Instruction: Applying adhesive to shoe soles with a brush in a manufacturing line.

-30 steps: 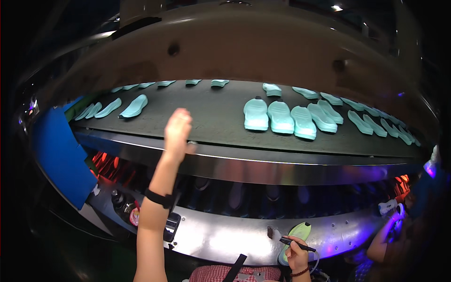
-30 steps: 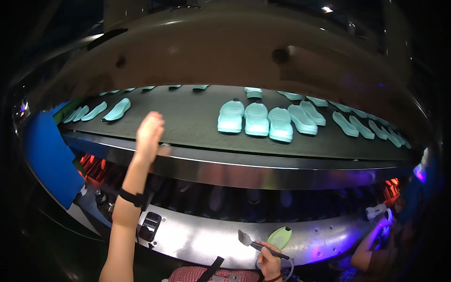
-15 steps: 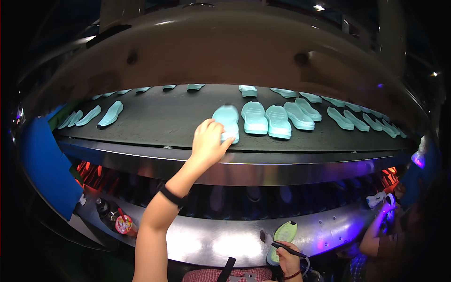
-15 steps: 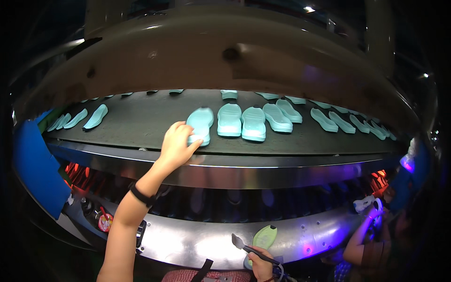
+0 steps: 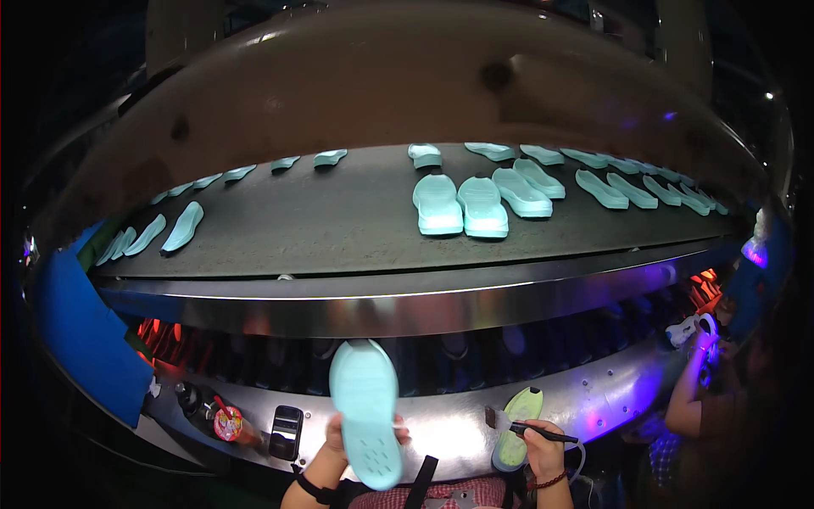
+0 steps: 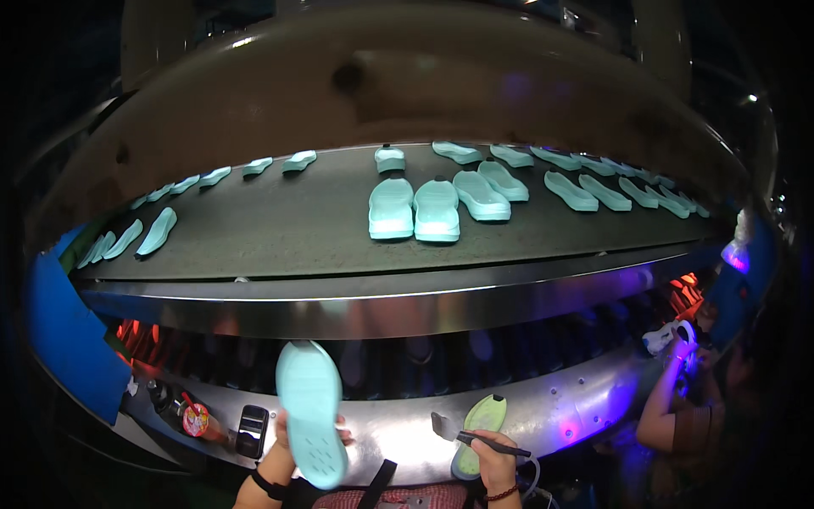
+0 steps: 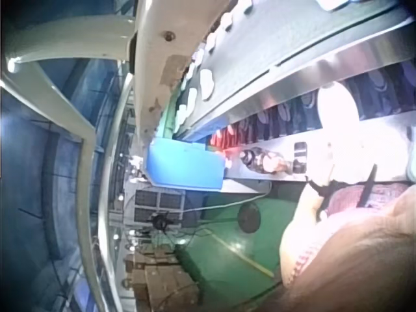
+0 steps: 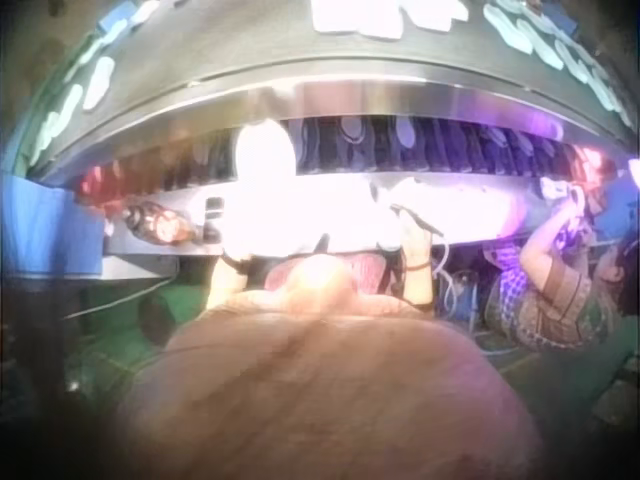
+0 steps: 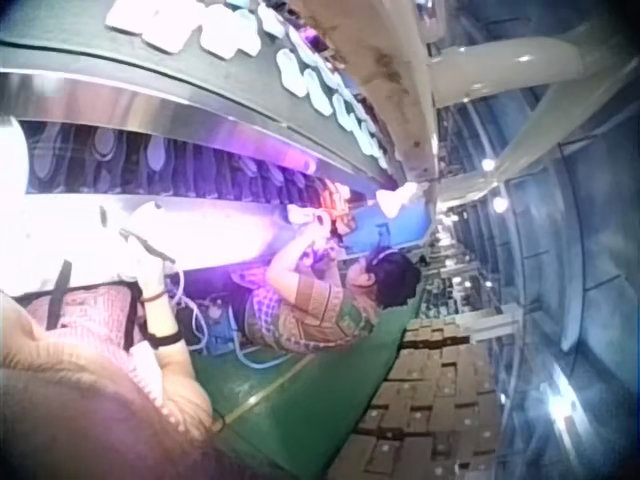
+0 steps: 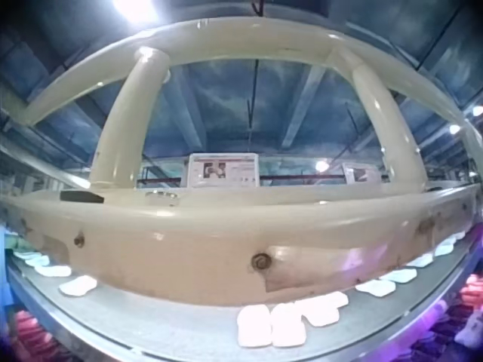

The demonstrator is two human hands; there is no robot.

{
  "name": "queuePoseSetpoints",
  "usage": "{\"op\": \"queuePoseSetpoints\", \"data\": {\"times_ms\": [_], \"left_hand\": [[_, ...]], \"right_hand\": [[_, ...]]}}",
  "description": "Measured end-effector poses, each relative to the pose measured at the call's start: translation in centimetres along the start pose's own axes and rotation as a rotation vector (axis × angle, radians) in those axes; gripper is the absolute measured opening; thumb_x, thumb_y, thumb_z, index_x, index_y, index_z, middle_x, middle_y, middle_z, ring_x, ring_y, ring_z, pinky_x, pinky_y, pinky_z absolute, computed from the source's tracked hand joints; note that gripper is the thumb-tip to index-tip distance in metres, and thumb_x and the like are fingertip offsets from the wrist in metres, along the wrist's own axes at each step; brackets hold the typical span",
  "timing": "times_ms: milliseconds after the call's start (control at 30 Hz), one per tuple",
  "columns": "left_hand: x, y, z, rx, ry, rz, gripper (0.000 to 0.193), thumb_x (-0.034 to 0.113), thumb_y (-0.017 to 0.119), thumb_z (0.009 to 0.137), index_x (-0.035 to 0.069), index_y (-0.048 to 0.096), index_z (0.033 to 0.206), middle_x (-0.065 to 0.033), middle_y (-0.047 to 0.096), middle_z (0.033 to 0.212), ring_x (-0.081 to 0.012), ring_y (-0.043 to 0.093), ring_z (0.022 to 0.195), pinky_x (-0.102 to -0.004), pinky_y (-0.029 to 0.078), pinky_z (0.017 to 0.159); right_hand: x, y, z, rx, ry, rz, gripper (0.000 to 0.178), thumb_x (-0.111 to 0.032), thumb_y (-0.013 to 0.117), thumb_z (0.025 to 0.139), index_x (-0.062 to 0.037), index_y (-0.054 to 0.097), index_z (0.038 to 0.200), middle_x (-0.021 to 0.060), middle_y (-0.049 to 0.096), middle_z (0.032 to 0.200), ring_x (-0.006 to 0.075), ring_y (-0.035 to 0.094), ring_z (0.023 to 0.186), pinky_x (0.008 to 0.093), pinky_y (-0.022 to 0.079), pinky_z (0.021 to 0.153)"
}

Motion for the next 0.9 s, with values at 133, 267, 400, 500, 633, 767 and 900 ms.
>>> {"op": "queuePoseSetpoints", "data": {"times_ms": [133, 267, 400, 500, 633, 767, 900], "left_hand": [[-6.2, -8.8, -1.0, 0.394, -0.208, 0.156, 0.073, 0.049, 0.051, 0.079, 0.003, 0.029, 0.132, -0.0218, 0.041, 0.125, -0.0367, 0.04, 0.117, -0.0478, 0.029, 0.1], [-9.4, -9.1, 1.5, 0.28, -0.124, -0.248, 0.093, 0.077, 0.033, 0.069, 0.009, 0.031, 0.132, -0.0154, 0.038, 0.13, -0.0347, 0.038, 0.118, -0.0501, 0.028, 0.1], [-10.1, -7.3, 3.3, 0.374, -0.134, -0.054, 0.094, 0.08, 0.023, 0.068, 0.011, 0.03, 0.132, -0.0155, 0.042, 0.126, -0.0351, 0.044, 0.113, -0.052, 0.032, 0.096], [-10.7, -6.5, 3.5, 0.318, -0.164, -0.054, 0.093, 0.079, 0.015, 0.071, 0.011, 0.03, 0.132, -0.0148, 0.046, 0.123, -0.0342, 0.049, 0.107, -0.0497, 0.038, 0.092], [-10.8, -5.7, 3.9, 0.318, -0.142, -0.064, 0.084, 0.071, 0.012, 0.078, 0.009, 0.035, 0.129, -0.0153, 0.05, 0.118, -0.0337, 0.052, 0.103, -0.0475, 0.04, 0.09], [-10.5, -6.6, 3.5, 0.448, 0.005, -0.042, 0.079, 0.069, 0.016, 0.079, 0.011, 0.035, 0.13, -0.0124, 0.048, 0.121, -0.0299, 0.048, 0.11, -0.0435, 0.036, 0.095], [-8.3, -11.0, 1.6, 0.718, 0.134, 0.193, 0.073, 0.067, 0.019, 0.081, 0.011, 0.041, 0.123, -0.0102, 0.048, 0.119, -0.0261, 0.047, 0.109, -0.0404, 0.036, 0.094]], "right_hand": [[0.3, 2.3, 0.3, -0.095, -0.021, -0.043, 0.021, 0.007, 0.056, 0.073, 0.0075, 0.057, 0.094, 0.0215, 0.061, 0.094, 0.028, 0.06, 0.088, 0.0373, 0.045, 0.085], [2.2, 6.3, 0.9, -0.261, 0.046, -0.2, 0.022, 0.005, 0.058, 0.072, 0.0083, 0.059, 0.094, 0.0194, 0.062, 0.093, 0.025, 0.06, 0.088, 0.0337, 0.045, 0.085], [3.8, 7.6, 3.1, -0.302, 0.108, -0.282, 0.02, 0.002, 0.059, 0.074, 0.0068, 0.06, 0.093, 0.0156, 0.063, 0.091, 0.0203, 0.06, 0.085, 0.0297, 0.046, 0.081], [4.0, 8.1, 4.4, -0.24, 0.131, -0.312, 0.02, 0.001, 0.061, 0.074, 0.0059, 0.06, 0.093, 0.0133, 0.063, 0.089, 0.017, 0.059, 0.082, 0.0265, 0.046, 0.077], [4.1, 8.7, 5.8, -0.239, 0.127, -0.309, 0.02, 0.001, 0.062, 0.074, 0.0056, 0.061, 0.093, 0.0123, 0.064, 0.088, 0.016, 0.06, 0.081, 0.0254, 0.047, 0.075], [2.7, 11.8, 5.3, -0.304, -0.047, -0.626, 0.019, -0.006, 0.066, 0.074, 0.0007, 0.064, 0.092, 0.0081, 0.065, 0.088, 0.0122, 0.06, 0.08, 0.0226, 0.046, 0.073], [0.1, 17.7, -0.6, -0.584, -0.65, -1.042, 0.018, -0.005, 0.067, 0.069, -0.0024, 0.064, 0.087, 0.012, 0.065, 0.085, 0.0229, 0.063, 0.079, 0.0295, 0.049, 0.071]]}}
Point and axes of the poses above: each hand's wrist, its own z-axis towards the middle knuckle, its own y-axis out of the palm, x = y × z, the point moved 10 cm from there along z, towards the middle knuckle
